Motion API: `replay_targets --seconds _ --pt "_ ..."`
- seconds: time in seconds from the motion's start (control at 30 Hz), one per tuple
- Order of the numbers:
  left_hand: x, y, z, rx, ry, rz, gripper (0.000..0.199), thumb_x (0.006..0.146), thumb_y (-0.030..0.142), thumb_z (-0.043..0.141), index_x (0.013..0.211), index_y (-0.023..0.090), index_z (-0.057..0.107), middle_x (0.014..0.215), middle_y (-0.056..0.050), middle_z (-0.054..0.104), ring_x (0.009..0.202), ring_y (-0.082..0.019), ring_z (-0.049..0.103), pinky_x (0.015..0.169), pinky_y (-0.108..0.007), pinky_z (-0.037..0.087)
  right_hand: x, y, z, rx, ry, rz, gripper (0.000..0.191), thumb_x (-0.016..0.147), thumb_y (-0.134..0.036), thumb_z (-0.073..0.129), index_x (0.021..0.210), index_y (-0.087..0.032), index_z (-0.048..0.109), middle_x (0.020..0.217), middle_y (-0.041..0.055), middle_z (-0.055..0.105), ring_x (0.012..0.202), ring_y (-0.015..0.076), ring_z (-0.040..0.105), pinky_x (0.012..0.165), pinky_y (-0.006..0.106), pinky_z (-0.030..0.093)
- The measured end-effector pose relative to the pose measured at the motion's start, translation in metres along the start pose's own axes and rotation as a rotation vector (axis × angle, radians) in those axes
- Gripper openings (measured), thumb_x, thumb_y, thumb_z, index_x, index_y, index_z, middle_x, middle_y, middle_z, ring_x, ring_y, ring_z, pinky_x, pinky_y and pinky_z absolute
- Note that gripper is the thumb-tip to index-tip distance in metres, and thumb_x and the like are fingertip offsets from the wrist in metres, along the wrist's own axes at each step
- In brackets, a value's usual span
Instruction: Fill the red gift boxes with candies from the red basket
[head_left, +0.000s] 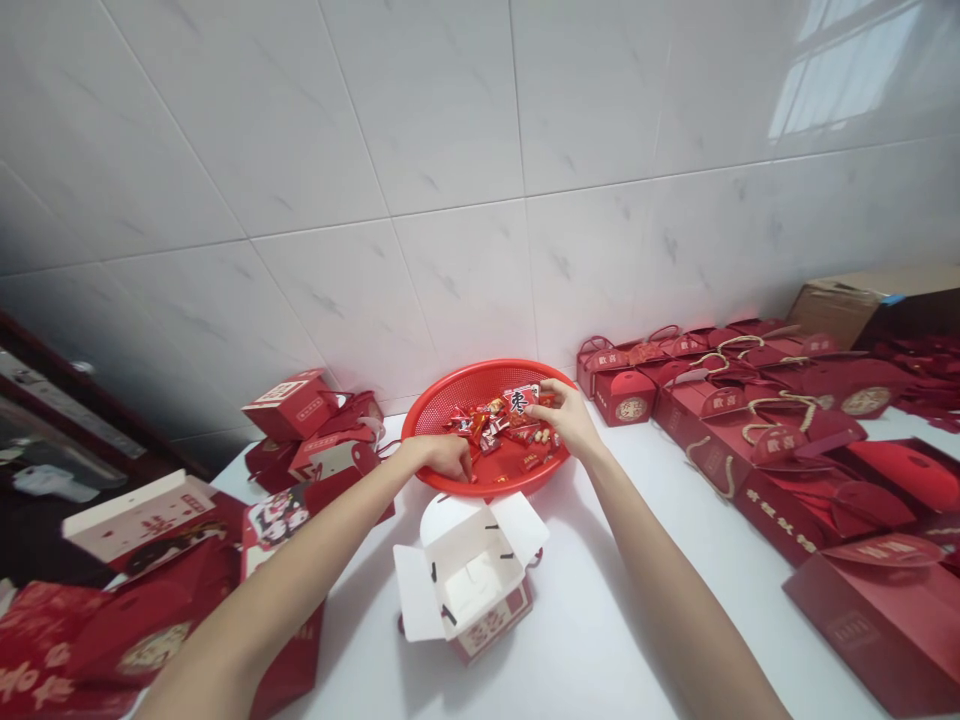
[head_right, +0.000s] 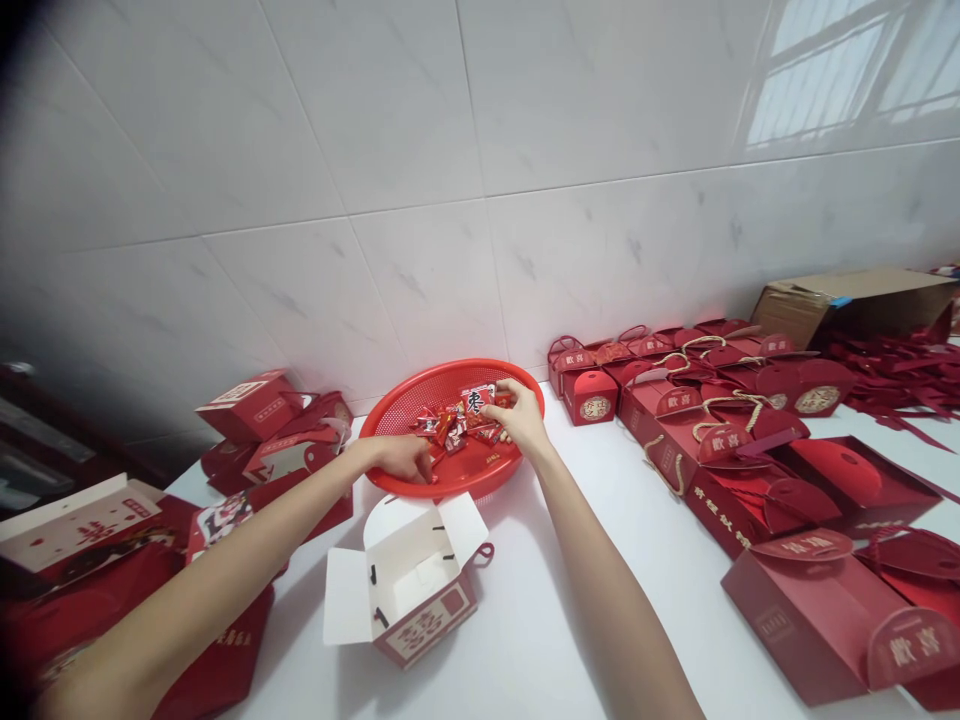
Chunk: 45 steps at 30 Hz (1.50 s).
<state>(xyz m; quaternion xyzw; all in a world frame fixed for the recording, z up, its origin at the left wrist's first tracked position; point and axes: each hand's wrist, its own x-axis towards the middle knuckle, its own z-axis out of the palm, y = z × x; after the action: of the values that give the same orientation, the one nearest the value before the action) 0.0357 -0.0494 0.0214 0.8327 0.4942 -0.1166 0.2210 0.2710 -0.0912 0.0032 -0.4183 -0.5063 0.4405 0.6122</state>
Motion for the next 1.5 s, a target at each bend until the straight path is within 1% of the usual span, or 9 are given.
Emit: replay_targets --seconds 0.07,0.17,0.23,0.37,0.5,0.6,0.7,0.97,1.5 --pt "0.003 0.000 0.003 0.055 0.001 -0.066 0.051 0.055 0.026 0.081 0.106 0.023 0.079 0.093 -0.007 0.078 0.086 -0.029 0.071 0.078 -0.032 0.052 0.000 0.000 0.000 -0.008 0.000 0.004 0.031 0.060 -0.023 0.075 0.089 -0.021 0.065 0.093 0.0020 0.071 0.080 0.0180 0.067 0.071 0.031 0.059" --pt "0.006 -0.005 0.002 0.126 0.076 -0.162 0.098 0.058 0.024 0.079 0.150 0.014 0.048 0.123 -0.020 0.071 0.108 -0.038 0.067 0.087 -0.038 0.052 -0.001 -0.001 0.000 -0.017 0.004 0.007 0.032 0.060 -0.023 0.074 0.090 -0.020 0.065 0.092 0.0016 0.071 0.079 0.0172 0.067 0.071 0.030 0.059" --pt "0.007 -0.009 -0.001 0.144 0.098 -0.180 0.105 0.061 0.021 0.075 0.158 0.015 0.034 0.132 -0.021 0.065 0.115 -0.037 0.064 0.090 -0.036 0.051 -0.002 -0.001 0.001 -0.021 0.006 0.008 0.031 0.060 -0.023 0.074 0.090 -0.020 0.065 0.092 0.0015 0.071 0.079 0.0170 0.067 0.071 0.031 0.059" --pt "0.009 -0.013 -0.003 0.128 0.068 -0.146 0.095 0.060 0.018 0.076 0.151 0.025 0.047 0.133 -0.013 0.067 0.115 -0.032 0.065 0.089 -0.031 0.050 -0.002 -0.002 0.001 -0.027 0.010 0.010 0.031 0.060 -0.021 0.075 0.089 -0.021 0.064 0.090 0.0013 0.070 0.080 0.0178 0.067 0.073 0.032 0.059" --pt "0.015 -0.015 0.001 0.085 0.030 -0.115 0.064 0.047 0.016 0.083 0.110 0.023 0.075 0.109 -0.009 0.075 0.101 -0.033 0.068 0.084 -0.033 0.051 -0.001 -0.002 0.001 -0.034 0.009 0.012 0.031 0.059 -0.022 0.074 0.089 -0.020 0.064 0.091 0.0014 0.070 0.081 0.0177 0.067 0.075 0.032 0.059" --pt "0.016 -0.017 0.002 0.015 0.053 -0.073 0.032 0.048 0.015 0.079 0.078 0.020 0.075 0.085 -0.005 0.075 0.086 -0.029 0.068 0.076 -0.031 0.049 -0.002 -0.002 0.001 -0.045 0.010 0.013 0.031 0.059 -0.023 0.074 0.089 -0.020 0.064 0.092 0.0014 0.070 0.081 0.0175 0.066 0.074 0.032 0.059" --pt "0.013 -0.018 -0.001 -0.106 0.117 0.008 0.012 0.057 0.021 0.072 0.069 0.020 0.070 0.074 -0.002 0.071 0.078 -0.023 0.066 0.073 -0.028 0.048 -0.002 -0.003 0.001 -0.051 0.012 0.012 0.031 0.059 -0.023 0.074 0.089 -0.020 0.064 0.092 0.0015 0.070 0.081 0.0177 0.066 0.074 0.032 0.058" --pt "-0.001 -0.008 -0.008 -0.452 0.342 0.210 0.038 0.073 0.049 0.065 0.094 0.017 0.070 0.096 -0.006 0.073 0.090 -0.023 0.064 0.081 -0.032 0.050 -0.002 -0.003 0.001 -0.054 0.006 0.009 0.031 0.059 -0.025 0.073 0.089 -0.021 0.064 0.093 0.0018 0.070 0.084 0.0186 0.067 0.077 0.033 0.058" --pt "-0.011 0.009 0.001 -0.701 0.345 0.245 0.044 0.074 0.057 0.072 0.091 0.017 0.065 0.083 -0.003 0.068 0.077 -0.020 0.065 0.064 -0.028 0.051 -0.001 -0.001 0.001 -0.054 0.004 -0.004 0.033 0.059 -0.025 0.074 0.090 -0.021 0.065 0.091 0.0021 0.072 0.084 0.0204 0.068 0.078 0.036 0.060"
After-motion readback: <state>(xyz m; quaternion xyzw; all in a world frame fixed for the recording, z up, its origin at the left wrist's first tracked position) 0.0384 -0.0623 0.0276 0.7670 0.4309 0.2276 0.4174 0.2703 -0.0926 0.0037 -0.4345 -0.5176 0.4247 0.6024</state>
